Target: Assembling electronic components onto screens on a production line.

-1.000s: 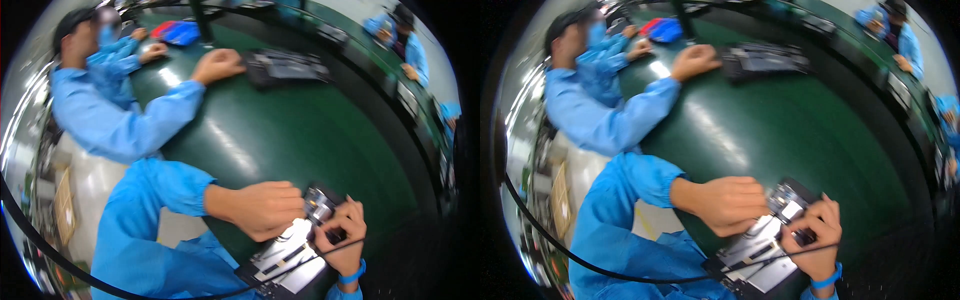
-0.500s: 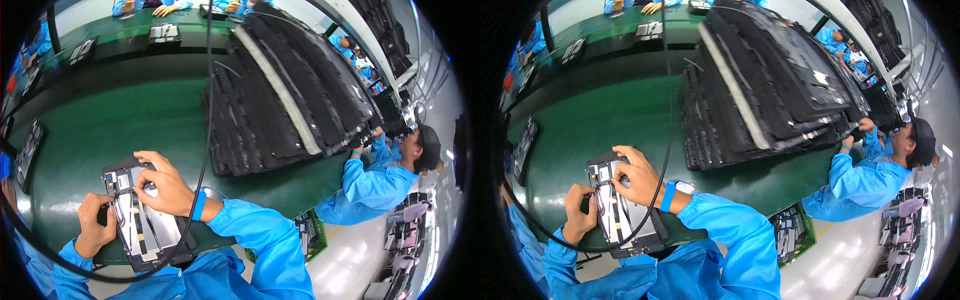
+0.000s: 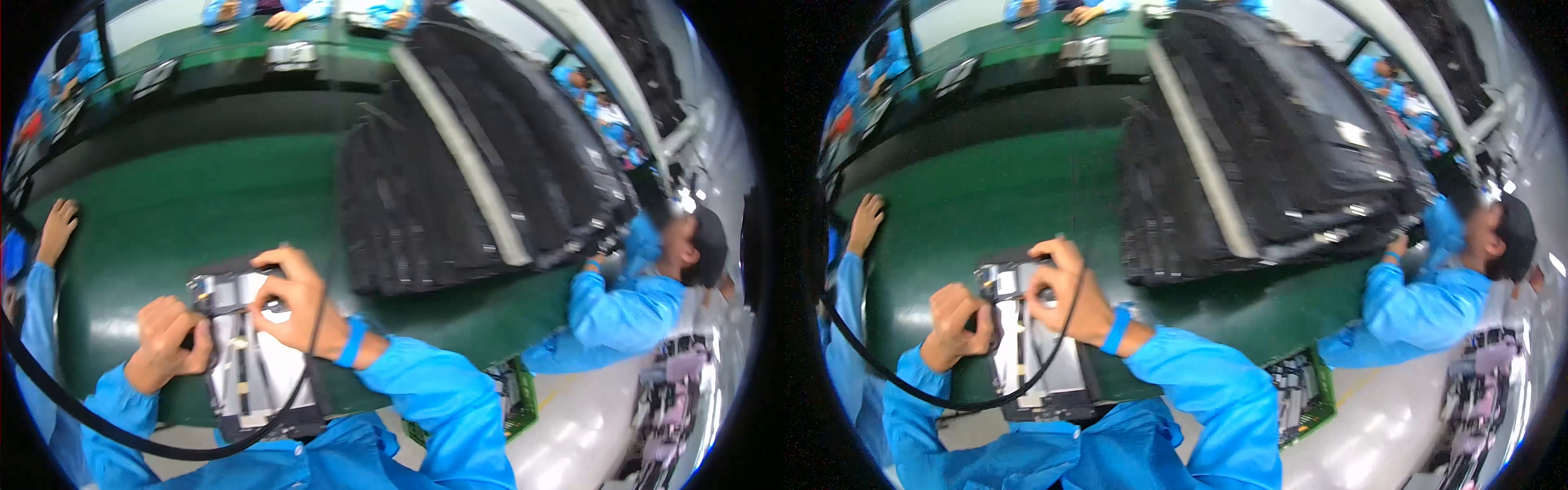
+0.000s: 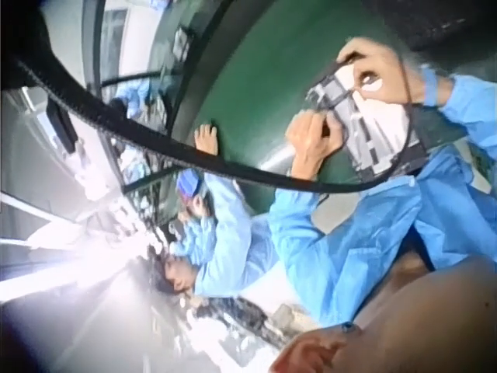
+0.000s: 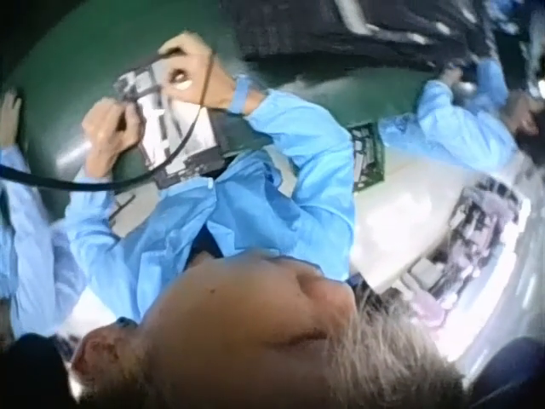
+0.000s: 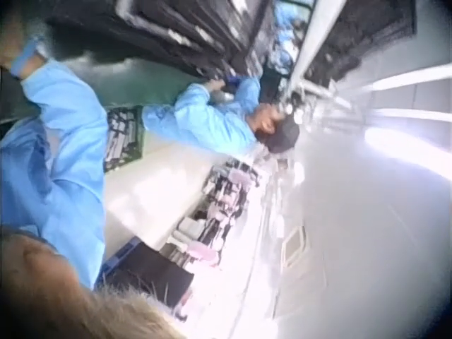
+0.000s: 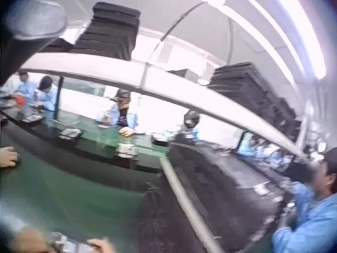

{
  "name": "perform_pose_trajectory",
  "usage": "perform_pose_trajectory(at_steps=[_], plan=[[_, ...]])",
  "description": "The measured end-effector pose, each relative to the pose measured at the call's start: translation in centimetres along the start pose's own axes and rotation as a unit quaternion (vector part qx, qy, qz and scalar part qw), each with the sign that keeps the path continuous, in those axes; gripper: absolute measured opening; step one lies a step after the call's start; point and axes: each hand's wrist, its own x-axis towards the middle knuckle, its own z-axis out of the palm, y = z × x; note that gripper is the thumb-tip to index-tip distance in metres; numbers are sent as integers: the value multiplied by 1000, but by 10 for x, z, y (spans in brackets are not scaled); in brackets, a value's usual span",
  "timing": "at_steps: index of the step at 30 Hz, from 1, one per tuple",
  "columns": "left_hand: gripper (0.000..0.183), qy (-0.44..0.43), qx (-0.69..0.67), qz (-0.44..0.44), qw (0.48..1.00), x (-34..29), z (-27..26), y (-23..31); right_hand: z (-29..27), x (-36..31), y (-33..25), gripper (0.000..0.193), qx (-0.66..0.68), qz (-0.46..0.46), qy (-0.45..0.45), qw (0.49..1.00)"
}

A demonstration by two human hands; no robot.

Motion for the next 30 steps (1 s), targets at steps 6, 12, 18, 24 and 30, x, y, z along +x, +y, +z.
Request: perform_pose_trajectory(at_steps=[6,12,18,24,30], plan=[[13,19,-70,31,997,-11,10,-18,-13,-1,-13,17,-60,26,-17,998],[15,12,-70,58,996,-4,19,-31,-16,0,-16,11,-84,143,-11,986],[11,17,-129,128,983,-3,19,-39,-19,1,-24,9,-65,180,-24,981],[19,-22,-211,149,966,8,26,-39,-24,-1,-24,9,11,202,-4,979],[26,-78,-209,152,963,13,24,-14,-33,-1,-23,9,68,246,-32,966]])
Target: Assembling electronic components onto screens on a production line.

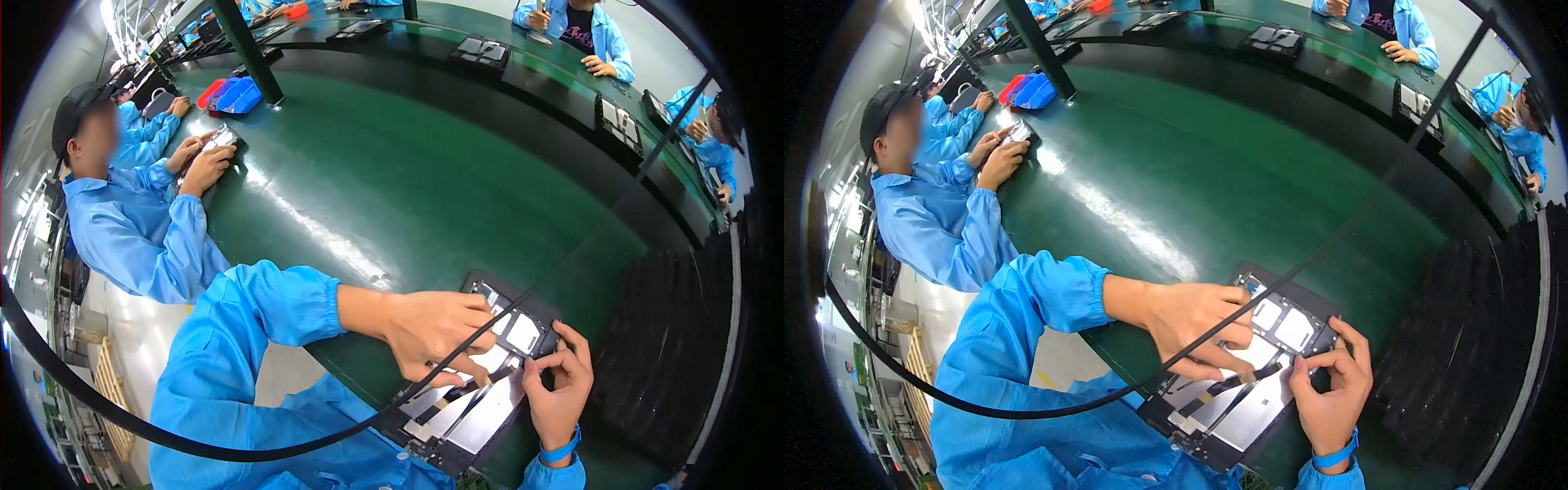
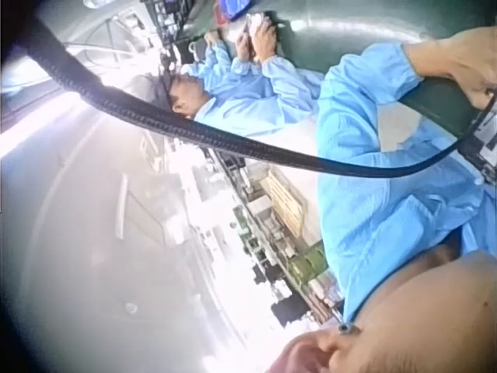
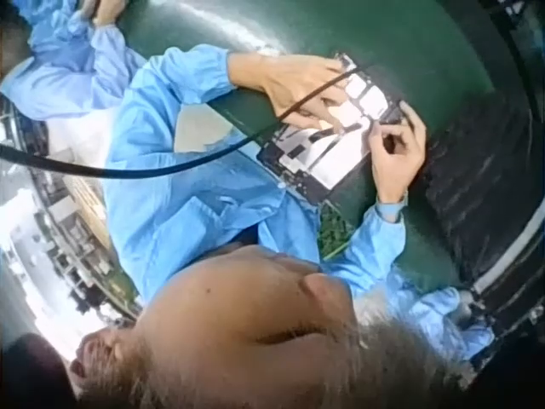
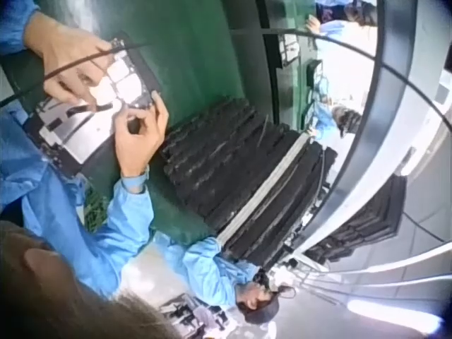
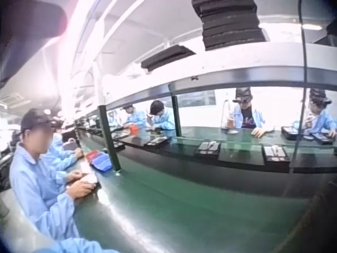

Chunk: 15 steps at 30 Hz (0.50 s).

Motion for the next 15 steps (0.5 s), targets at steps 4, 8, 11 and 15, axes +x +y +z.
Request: perform_pose_trajectory(at_steps=[4,8,11,15], plan=[[26,-20,-53,-42,997,10,1,14,-8,-1,11,8,-47,-81,-26,995],[38,-61,-53,-46,996,13,5,25,-4,-6,-1,8,54,-16,11,998],[48,-71,-74,-45,994,16,10,43,-7,-12,3,9,9,-23,5,1000],[45,-70,-36,-103,992,24,19,54,-9,-15,1,10,44,19,-8,999]])
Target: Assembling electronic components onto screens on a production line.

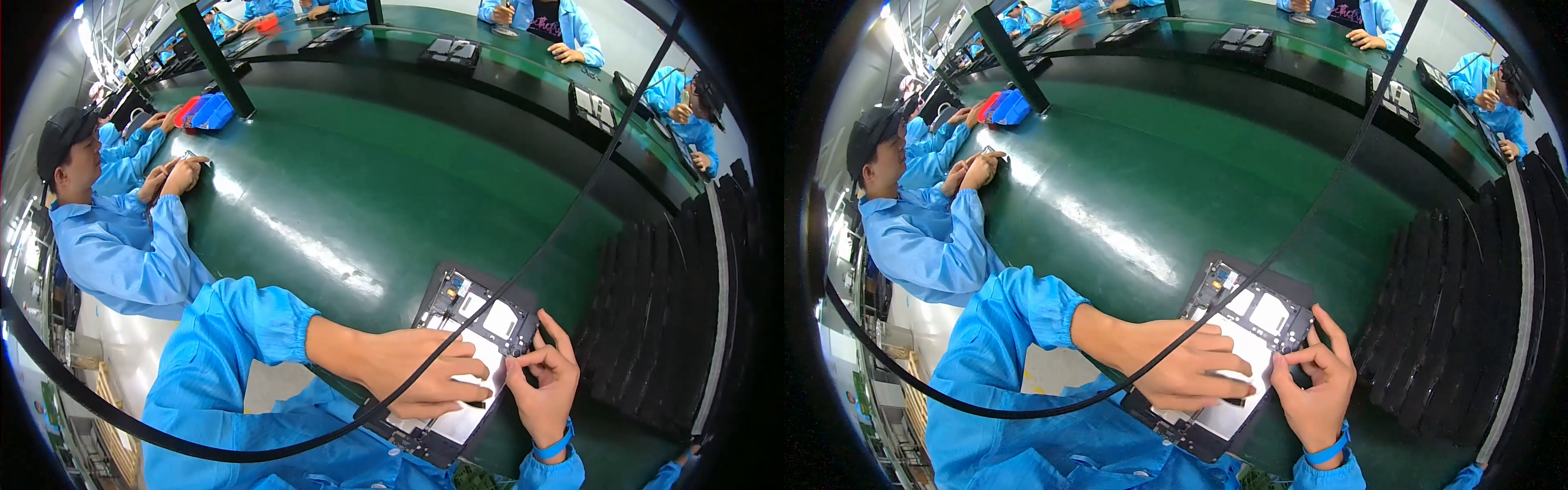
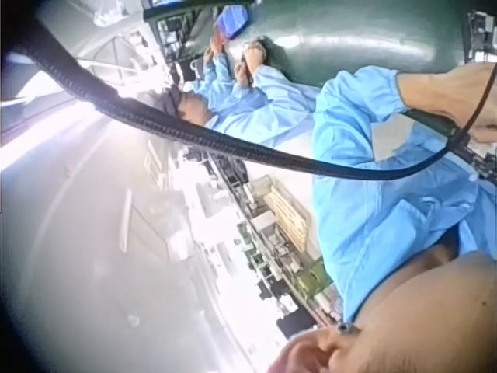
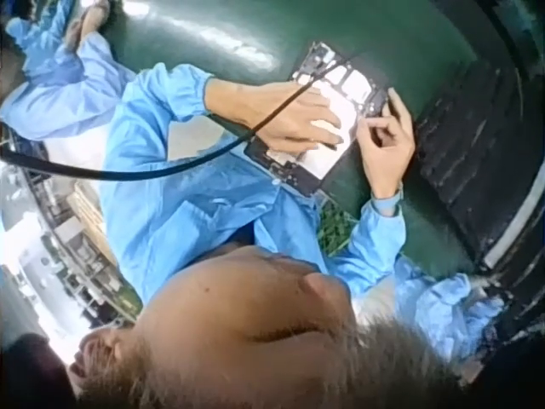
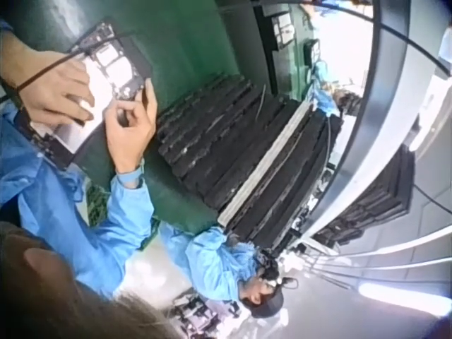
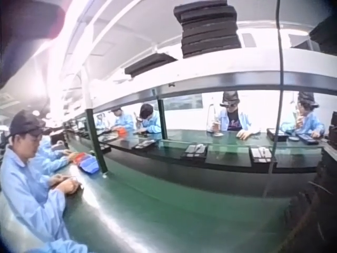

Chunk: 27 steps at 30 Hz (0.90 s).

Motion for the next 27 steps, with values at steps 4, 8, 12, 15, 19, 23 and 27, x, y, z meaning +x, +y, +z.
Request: perform_pose_trajectory(at_steps=[4,8,12,15,19,23,27], plan=[[37,0,167,-79,983,15,14,6,-4,1,9,11,11,-2,-3,1000],[43,14,185,-67,980,12,23,1,-4,2,12,12,32,-6,3,999],[44,13,201,-43,979,11,16,-2,-3,7,13,12,56,3,-3,998],[47,17,201,-39,979,10,18,-2,-3,7,12,12,78,16,-9,997],[46,7,176,-25,984,14,16,-3,-7,0,9,11,74,14,4,997],[43,-73,126,-68,987,5,13,-5,-3,4,18,11,66,4,-18,998],[45,-34,141,-78,986,22,-10,3,3,12,23,13,35,-68,-29,997]])
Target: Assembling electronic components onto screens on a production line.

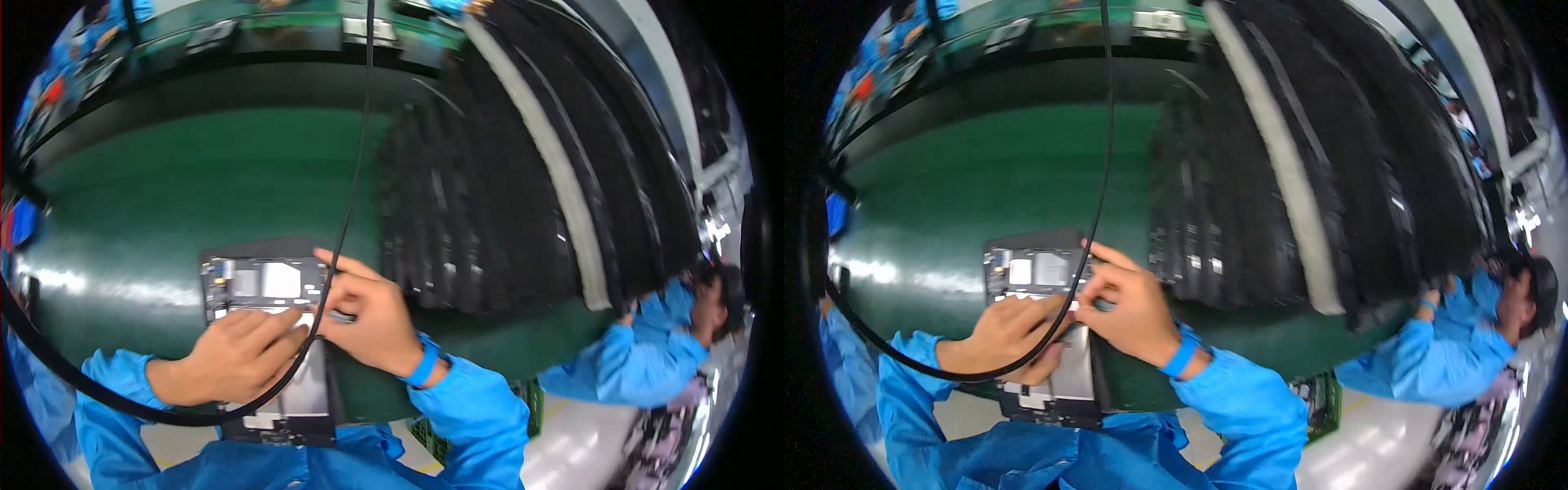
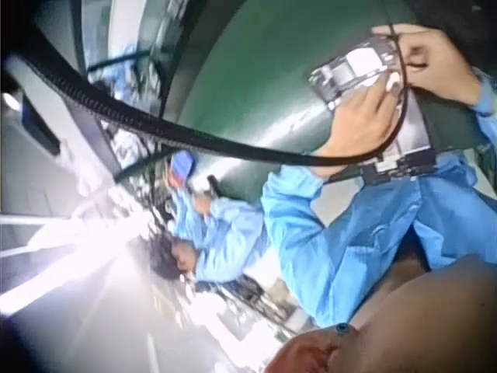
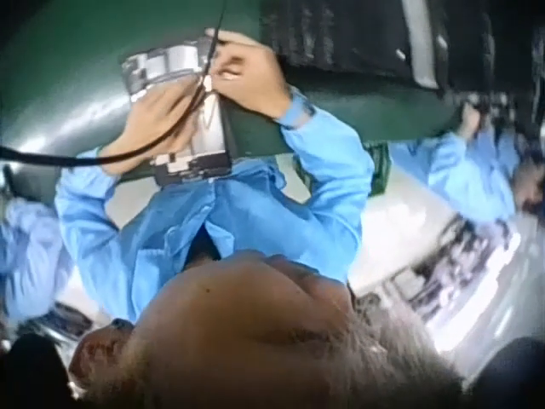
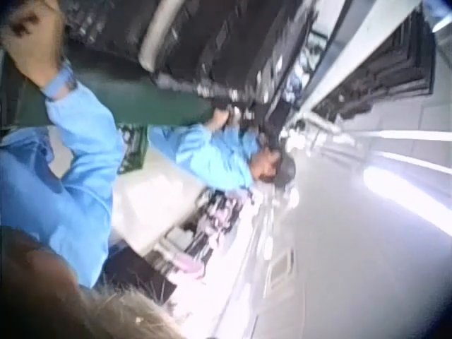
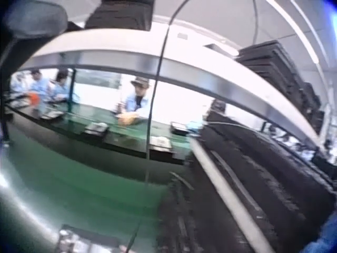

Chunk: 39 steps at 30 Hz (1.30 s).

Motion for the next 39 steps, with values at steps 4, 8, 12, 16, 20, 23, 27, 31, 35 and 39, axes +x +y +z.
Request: perform_pose_trajectory(at_steps=[4,8,12,16,20,23,27,31,35,39], plan=[[42,16,-5,19,1000,9,5,-5,-3,-1,-7,12,-18,14,-1,1000],[43,18,-1,12,1000,9,10,-1,-4,-4,-5,11,-5,10,6,1000],[46,3,22,27,999,5,9,-2,-2,-3,-9,12,-30,11,3,999],[45,-14,52,54,997,5,6,-2,-2,-1,-9,13,-21,6,26,999],[40,7,111,70,991,13,10,10,-2,-1,-19,13,-49,26,50,997],[42,35,120,59,990,10,21,11,0,-3,-19,14,-61,38,59,996],[39,76,108,62,989,5,25,10,3,1,-15,14,-88,32,80,992],[37,86,115,68,987,3,22,6,6,9,-13,15,-135,14,76,988],[35,77,131,66,986,0,24,10,9,20,-18,13,-229,-68,56,969],[33,68,111,59,990,4,20,10,2,22,-17,12,-221,-64,48,972]])
